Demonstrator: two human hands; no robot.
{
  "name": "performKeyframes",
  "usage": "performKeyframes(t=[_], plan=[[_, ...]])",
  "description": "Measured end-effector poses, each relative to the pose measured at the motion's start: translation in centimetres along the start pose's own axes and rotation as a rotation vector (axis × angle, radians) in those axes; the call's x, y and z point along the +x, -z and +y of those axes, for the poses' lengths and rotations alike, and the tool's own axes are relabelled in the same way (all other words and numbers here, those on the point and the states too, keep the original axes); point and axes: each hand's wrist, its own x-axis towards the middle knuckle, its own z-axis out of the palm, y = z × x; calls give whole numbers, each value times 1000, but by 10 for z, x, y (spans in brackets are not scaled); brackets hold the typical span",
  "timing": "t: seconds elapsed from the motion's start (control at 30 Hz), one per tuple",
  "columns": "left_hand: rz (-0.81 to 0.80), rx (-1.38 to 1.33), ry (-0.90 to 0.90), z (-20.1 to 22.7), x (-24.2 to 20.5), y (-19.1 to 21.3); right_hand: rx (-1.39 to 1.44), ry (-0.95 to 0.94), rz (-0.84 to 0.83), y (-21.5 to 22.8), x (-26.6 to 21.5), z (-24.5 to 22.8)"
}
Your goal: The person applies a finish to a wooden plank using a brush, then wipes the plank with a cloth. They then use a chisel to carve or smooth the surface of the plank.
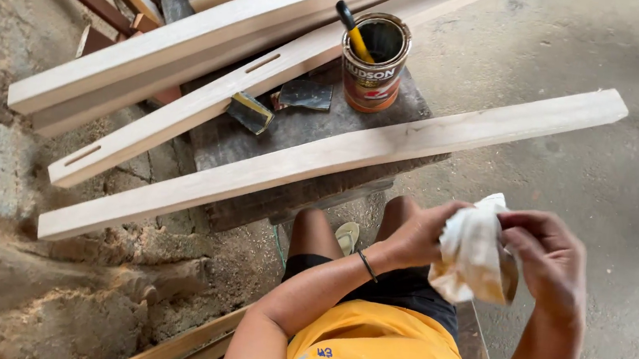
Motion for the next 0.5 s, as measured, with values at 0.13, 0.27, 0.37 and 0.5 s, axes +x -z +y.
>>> performKeyframes(t=[0.13, 0.27, 0.37, 0.5], plan=[[218, -101, 151, 2, 8, 5, -99, 199, -67, -18, 5, 2], [104, 11, 146, -11, 8, 5, -15, 134, -41, -46, 11, 47], [-62, 267, 204, 29, -3, 40, 8, 93, 113, -40, 22, 62], [103, 875, 164, 24, -22, 118, -481, 301, 170, -18, 52, 61]])
